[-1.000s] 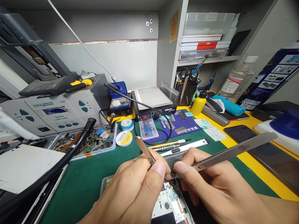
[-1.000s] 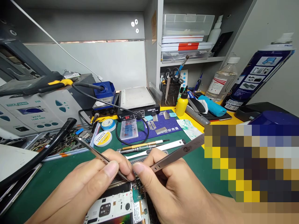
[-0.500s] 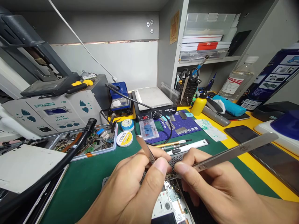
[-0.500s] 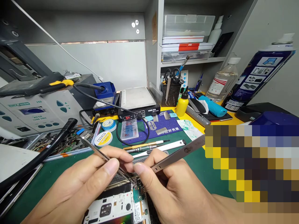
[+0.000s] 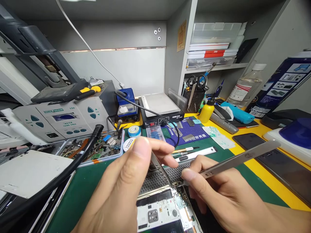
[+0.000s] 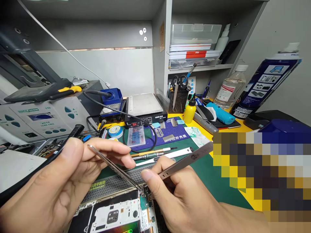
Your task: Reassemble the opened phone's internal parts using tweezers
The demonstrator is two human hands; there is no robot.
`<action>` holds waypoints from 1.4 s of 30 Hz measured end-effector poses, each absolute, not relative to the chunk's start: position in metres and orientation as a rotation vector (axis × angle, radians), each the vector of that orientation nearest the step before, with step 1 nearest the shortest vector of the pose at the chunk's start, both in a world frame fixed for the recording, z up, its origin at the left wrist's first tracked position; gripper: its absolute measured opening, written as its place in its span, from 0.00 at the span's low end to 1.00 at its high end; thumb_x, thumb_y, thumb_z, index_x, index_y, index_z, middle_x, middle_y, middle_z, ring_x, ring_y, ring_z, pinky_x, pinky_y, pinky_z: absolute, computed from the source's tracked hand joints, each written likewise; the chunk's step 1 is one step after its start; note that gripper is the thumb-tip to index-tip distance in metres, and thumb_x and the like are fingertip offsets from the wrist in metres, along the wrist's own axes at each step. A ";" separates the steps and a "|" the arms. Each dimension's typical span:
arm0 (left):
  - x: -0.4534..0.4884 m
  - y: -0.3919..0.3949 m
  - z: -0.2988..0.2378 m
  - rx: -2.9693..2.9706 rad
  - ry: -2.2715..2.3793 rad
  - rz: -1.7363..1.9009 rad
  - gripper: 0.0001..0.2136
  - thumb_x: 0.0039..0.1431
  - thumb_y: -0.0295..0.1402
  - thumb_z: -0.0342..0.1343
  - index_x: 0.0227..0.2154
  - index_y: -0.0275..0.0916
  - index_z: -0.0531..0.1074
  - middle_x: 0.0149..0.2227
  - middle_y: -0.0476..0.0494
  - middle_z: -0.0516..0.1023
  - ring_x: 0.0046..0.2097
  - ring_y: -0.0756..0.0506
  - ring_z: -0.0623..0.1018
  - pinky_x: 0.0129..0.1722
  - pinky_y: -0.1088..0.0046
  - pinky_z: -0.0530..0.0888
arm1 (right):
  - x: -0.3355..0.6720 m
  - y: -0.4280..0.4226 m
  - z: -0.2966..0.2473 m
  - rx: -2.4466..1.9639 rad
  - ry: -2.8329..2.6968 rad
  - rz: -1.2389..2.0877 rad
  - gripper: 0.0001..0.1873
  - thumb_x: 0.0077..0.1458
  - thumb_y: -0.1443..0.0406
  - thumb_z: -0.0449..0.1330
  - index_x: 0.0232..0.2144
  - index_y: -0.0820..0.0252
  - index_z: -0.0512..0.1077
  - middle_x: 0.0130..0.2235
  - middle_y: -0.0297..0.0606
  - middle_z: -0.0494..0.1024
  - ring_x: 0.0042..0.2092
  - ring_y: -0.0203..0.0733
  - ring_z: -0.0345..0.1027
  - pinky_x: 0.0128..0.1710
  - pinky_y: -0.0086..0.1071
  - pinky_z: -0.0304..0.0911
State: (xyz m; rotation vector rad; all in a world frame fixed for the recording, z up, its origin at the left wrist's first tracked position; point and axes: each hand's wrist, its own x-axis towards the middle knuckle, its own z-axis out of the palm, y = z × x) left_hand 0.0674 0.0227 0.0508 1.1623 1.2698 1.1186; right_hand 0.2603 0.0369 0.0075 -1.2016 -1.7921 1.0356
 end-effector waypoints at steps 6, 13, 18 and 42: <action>0.070 0.028 0.060 1.239 1.256 1.118 0.29 0.67 0.62 0.46 0.41 0.42 0.79 0.43 0.43 0.84 0.44 0.41 0.83 0.45 0.67 0.82 | 0.260 0.036 0.007 -1.182 -1.766 1.091 0.21 0.71 0.52 0.55 0.26 0.52 0.64 0.22 0.27 0.65 0.24 0.37 0.61 0.22 0.32 0.61; 0.072 0.037 0.066 1.443 1.242 1.162 0.28 0.69 0.60 0.47 0.30 0.43 0.79 0.33 0.48 0.82 0.42 0.44 0.81 0.47 0.71 0.77 | 0.263 0.037 0.001 -1.121 -1.749 1.076 0.20 0.71 0.54 0.56 0.27 0.53 0.65 0.25 0.28 0.68 0.26 0.37 0.63 0.26 0.31 0.64; 0.081 0.034 0.068 1.491 1.155 1.147 0.24 0.73 0.51 0.46 0.26 0.44 0.75 0.29 0.53 0.78 0.38 0.48 0.78 0.44 0.74 0.73 | 0.262 0.035 0.004 -1.109 -1.749 1.141 0.19 0.71 0.54 0.57 0.27 0.53 0.67 0.24 0.28 0.68 0.26 0.36 0.62 0.26 0.30 0.62; 0.080 0.040 0.056 1.251 1.005 1.119 0.25 0.71 0.54 0.49 0.25 0.42 0.77 0.27 0.48 0.77 0.34 0.45 0.78 0.42 0.69 0.75 | 0.265 0.034 0.005 -1.154 -1.747 1.177 0.19 0.71 0.51 0.55 0.33 0.55 0.71 0.25 0.29 0.70 0.26 0.37 0.62 0.24 0.31 0.59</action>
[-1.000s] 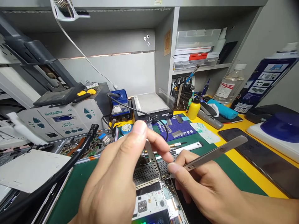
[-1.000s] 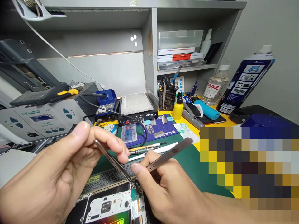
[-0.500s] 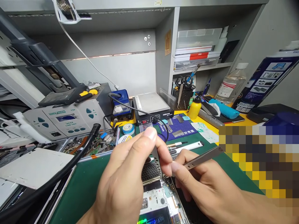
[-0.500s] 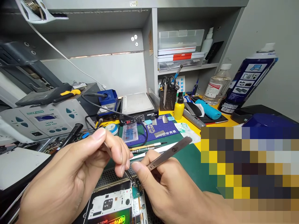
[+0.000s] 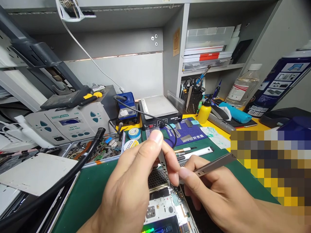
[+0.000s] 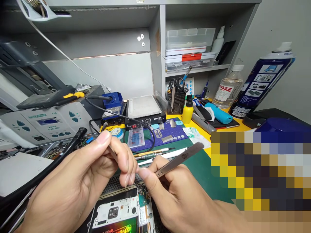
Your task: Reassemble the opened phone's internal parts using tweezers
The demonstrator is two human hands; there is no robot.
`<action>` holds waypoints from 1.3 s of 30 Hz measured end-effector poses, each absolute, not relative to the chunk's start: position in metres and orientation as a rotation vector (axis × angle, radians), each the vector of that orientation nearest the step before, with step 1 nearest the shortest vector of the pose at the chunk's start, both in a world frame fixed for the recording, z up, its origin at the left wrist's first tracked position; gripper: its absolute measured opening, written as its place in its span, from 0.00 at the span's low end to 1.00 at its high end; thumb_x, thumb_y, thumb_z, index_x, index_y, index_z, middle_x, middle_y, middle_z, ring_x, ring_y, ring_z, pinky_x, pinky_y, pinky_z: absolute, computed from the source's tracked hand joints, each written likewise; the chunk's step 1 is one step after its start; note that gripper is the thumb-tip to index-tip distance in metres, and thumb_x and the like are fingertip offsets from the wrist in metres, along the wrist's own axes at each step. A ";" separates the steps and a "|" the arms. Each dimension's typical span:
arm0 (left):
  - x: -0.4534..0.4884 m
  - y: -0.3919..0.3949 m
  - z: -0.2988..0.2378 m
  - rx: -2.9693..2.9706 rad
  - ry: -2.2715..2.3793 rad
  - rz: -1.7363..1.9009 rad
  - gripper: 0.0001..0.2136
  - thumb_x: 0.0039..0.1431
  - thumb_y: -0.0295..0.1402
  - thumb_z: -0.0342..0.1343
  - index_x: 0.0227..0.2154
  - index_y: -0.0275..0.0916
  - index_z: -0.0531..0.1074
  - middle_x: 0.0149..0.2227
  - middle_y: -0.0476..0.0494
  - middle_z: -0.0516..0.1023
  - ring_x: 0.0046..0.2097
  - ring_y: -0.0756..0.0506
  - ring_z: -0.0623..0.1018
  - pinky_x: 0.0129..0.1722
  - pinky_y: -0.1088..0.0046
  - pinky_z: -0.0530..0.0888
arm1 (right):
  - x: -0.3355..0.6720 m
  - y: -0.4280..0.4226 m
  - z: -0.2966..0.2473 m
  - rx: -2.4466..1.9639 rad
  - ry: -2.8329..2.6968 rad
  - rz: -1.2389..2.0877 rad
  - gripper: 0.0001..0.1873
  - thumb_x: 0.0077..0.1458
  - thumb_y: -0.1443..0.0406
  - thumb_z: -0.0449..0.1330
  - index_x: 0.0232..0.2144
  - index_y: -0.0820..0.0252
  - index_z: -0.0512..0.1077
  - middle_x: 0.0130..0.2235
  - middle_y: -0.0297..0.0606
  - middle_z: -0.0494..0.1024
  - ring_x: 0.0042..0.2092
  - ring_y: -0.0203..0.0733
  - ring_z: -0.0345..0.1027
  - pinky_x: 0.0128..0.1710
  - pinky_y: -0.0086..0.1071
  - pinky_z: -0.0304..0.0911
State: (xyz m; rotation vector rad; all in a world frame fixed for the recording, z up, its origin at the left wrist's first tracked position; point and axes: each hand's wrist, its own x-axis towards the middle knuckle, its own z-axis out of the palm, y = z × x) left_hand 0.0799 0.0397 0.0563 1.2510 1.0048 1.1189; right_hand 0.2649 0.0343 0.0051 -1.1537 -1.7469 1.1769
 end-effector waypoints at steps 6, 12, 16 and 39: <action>0.077 0.039 0.053 1.256 0.964 1.103 0.26 0.72 0.53 0.48 0.25 0.42 0.76 0.26 0.50 0.77 0.32 0.47 0.77 0.40 0.73 0.78 | 0.266 0.036 0.011 -1.141 -1.806 1.204 0.19 0.73 0.52 0.52 0.32 0.53 0.70 0.24 0.28 0.69 0.25 0.36 0.63 0.23 0.30 0.61; 0.075 0.040 0.053 1.267 0.953 1.091 0.26 0.73 0.52 0.47 0.26 0.42 0.76 0.27 0.50 0.77 0.32 0.47 0.78 0.40 0.74 0.78 | 0.265 0.037 0.015 -1.109 -1.814 1.163 0.19 0.73 0.55 0.51 0.30 0.54 0.69 0.28 0.30 0.71 0.29 0.37 0.67 0.28 0.29 0.66; 0.075 0.039 0.052 1.299 0.971 1.098 0.26 0.72 0.54 0.46 0.26 0.42 0.77 0.27 0.50 0.77 0.33 0.47 0.79 0.41 0.72 0.76 | 0.266 0.037 0.018 -1.103 -1.824 1.145 0.18 0.72 0.57 0.52 0.29 0.54 0.69 0.25 0.29 0.70 0.26 0.36 0.64 0.25 0.28 0.65; 0.076 0.038 0.052 1.258 0.992 1.059 0.28 0.72 0.56 0.44 0.27 0.42 0.77 0.28 0.50 0.77 0.33 0.47 0.79 0.40 0.71 0.74 | 0.264 0.033 0.021 -1.109 -1.810 1.137 0.15 0.71 0.58 0.53 0.34 0.56 0.73 0.26 0.31 0.70 0.25 0.37 0.63 0.22 0.28 0.64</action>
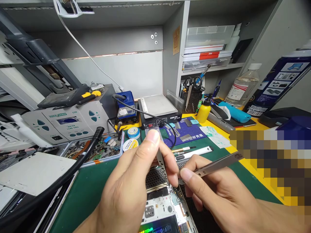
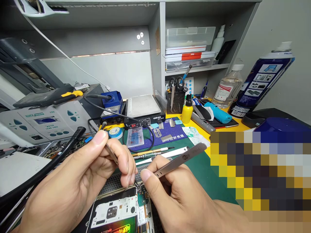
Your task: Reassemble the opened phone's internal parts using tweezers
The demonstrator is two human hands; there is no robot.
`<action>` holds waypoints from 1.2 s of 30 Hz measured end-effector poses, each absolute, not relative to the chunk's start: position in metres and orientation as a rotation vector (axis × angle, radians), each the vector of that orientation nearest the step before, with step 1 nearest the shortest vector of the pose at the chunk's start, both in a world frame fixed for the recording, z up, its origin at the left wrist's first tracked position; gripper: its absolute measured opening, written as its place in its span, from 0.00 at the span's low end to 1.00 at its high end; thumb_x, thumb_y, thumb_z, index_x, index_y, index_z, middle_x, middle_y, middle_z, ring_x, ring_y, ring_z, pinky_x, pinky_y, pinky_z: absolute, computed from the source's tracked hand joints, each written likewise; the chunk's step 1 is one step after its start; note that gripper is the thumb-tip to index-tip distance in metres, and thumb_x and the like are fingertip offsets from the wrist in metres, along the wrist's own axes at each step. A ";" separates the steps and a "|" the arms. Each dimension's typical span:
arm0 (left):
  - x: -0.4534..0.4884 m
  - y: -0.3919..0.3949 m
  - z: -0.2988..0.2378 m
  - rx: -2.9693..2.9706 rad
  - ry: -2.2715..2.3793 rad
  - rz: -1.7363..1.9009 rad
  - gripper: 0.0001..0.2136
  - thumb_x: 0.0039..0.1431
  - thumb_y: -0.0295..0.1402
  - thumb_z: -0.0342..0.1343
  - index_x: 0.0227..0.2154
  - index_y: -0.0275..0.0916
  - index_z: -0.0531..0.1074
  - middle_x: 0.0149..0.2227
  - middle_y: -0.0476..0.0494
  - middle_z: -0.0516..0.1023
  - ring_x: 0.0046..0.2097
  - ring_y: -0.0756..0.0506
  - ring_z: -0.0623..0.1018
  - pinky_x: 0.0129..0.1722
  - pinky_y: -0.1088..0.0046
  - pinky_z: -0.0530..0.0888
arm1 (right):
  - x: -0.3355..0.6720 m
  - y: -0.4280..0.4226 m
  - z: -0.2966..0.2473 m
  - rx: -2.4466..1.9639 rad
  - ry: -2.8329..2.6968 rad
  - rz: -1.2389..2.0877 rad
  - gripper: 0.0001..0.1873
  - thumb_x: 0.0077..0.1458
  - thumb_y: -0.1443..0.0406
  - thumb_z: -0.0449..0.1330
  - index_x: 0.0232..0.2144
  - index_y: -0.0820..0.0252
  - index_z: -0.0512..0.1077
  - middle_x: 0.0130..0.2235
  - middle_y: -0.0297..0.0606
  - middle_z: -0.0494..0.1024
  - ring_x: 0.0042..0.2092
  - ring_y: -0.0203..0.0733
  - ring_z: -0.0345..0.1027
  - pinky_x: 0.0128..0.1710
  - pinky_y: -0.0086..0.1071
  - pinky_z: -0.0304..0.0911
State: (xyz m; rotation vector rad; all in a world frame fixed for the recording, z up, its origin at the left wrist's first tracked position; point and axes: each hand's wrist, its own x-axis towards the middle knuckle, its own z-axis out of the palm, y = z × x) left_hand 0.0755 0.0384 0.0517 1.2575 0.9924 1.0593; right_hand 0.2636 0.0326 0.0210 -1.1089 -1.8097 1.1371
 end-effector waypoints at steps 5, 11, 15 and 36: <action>0.076 0.040 0.051 1.245 0.989 1.070 0.27 0.72 0.56 0.45 0.27 0.43 0.77 0.28 0.51 0.77 0.33 0.47 0.79 0.40 0.72 0.75 | 0.265 0.032 0.019 -1.095 -1.785 1.146 0.14 0.71 0.58 0.54 0.34 0.55 0.74 0.25 0.31 0.71 0.25 0.37 0.65 0.22 0.29 0.65; 0.076 0.038 0.052 1.256 1.023 1.068 0.27 0.72 0.56 0.45 0.26 0.43 0.76 0.28 0.51 0.77 0.33 0.47 0.78 0.41 0.70 0.74 | 0.264 0.032 0.023 -1.094 -1.792 1.131 0.14 0.70 0.59 0.54 0.33 0.55 0.74 0.25 0.30 0.69 0.24 0.37 0.62 0.21 0.29 0.63; 0.075 0.036 0.052 1.262 1.023 1.062 0.28 0.72 0.56 0.44 0.27 0.43 0.77 0.28 0.51 0.77 0.34 0.46 0.78 0.41 0.69 0.73 | 0.264 0.032 0.025 -1.103 -1.822 1.124 0.15 0.70 0.58 0.54 0.32 0.54 0.74 0.25 0.30 0.69 0.24 0.37 0.63 0.21 0.28 0.64; 0.075 0.036 0.051 1.283 1.024 1.068 0.28 0.72 0.57 0.44 0.27 0.44 0.77 0.28 0.50 0.77 0.34 0.46 0.78 0.41 0.70 0.72 | 0.268 0.029 0.030 -1.104 -1.889 1.111 0.16 0.70 0.58 0.54 0.32 0.54 0.75 0.27 0.33 0.73 0.26 0.38 0.68 0.23 0.28 0.70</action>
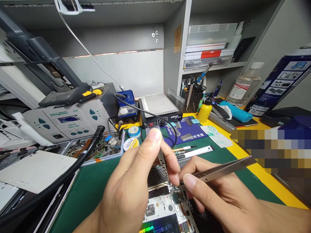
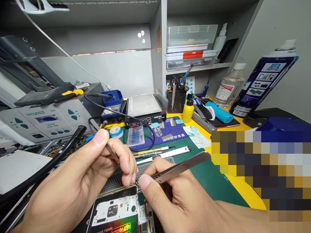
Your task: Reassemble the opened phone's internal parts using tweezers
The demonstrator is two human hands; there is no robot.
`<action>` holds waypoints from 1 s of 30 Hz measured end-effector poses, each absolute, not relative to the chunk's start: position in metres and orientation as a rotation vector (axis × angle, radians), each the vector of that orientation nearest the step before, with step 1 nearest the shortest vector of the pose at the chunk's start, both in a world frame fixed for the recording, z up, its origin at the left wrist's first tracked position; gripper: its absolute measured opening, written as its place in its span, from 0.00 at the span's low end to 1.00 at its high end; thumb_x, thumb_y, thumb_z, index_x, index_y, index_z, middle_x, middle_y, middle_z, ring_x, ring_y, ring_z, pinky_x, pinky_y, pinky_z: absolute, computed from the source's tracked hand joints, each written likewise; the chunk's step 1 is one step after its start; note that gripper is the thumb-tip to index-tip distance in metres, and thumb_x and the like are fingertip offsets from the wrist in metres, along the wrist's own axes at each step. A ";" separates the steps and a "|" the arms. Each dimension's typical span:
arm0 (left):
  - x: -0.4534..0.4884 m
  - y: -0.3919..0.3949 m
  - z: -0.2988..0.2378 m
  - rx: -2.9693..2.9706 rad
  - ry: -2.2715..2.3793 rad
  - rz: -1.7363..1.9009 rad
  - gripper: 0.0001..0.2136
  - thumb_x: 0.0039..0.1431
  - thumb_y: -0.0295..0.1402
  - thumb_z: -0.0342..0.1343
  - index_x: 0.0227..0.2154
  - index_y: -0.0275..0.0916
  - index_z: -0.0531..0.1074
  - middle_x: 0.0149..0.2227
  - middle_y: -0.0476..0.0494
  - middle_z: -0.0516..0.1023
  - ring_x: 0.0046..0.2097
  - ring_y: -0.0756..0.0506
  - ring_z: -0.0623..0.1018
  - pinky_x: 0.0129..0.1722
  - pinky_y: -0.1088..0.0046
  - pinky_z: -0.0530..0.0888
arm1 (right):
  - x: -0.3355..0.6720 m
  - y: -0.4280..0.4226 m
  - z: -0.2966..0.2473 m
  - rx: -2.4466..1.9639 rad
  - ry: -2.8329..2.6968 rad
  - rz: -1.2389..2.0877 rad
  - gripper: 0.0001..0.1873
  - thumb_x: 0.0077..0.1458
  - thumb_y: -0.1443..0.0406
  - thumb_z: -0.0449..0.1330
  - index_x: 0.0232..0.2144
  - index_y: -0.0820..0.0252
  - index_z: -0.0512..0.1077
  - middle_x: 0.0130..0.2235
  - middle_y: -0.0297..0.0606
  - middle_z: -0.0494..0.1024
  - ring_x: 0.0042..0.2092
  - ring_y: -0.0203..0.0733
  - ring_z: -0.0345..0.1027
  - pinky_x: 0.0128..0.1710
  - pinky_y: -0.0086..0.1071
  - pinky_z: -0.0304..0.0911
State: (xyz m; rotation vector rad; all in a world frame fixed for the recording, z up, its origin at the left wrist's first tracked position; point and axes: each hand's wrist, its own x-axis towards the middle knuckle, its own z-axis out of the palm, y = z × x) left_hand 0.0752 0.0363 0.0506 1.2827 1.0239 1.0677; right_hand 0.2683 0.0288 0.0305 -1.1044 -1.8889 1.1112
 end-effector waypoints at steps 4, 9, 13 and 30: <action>0.075 0.037 0.049 1.274 1.026 1.068 0.28 0.72 0.56 0.44 0.26 0.44 0.77 0.28 0.51 0.77 0.34 0.47 0.77 0.41 0.70 0.72 | 0.268 0.028 0.028 -1.109 -1.864 1.118 0.17 0.70 0.58 0.54 0.30 0.53 0.74 0.27 0.33 0.73 0.27 0.39 0.68 0.24 0.29 0.69; 0.076 0.039 0.049 1.273 1.019 1.075 0.28 0.72 0.57 0.44 0.26 0.43 0.77 0.28 0.51 0.77 0.34 0.47 0.78 0.41 0.70 0.73 | 0.265 0.033 0.030 -1.099 -1.833 1.156 0.19 0.69 0.58 0.53 0.25 0.53 0.70 0.25 0.32 0.71 0.26 0.39 0.66 0.25 0.30 0.67; 0.076 0.038 0.050 1.271 0.997 1.076 0.28 0.71 0.57 0.44 0.27 0.43 0.77 0.28 0.51 0.77 0.33 0.47 0.78 0.41 0.71 0.74 | 0.263 0.034 0.030 -1.192 -1.754 1.230 0.17 0.66 0.55 0.55 0.26 0.53 0.69 0.26 0.33 0.71 0.26 0.40 0.64 0.24 0.31 0.64; 0.077 0.039 0.049 1.266 0.998 1.060 0.28 0.72 0.57 0.44 0.27 0.42 0.77 0.28 0.50 0.78 0.34 0.47 0.78 0.42 0.71 0.74 | 0.267 0.038 0.028 -1.173 -1.508 1.572 0.18 0.69 0.56 0.56 0.29 0.60 0.72 0.24 0.29 0.72 0.23 0.32 0.64 0.23 0.27 0.58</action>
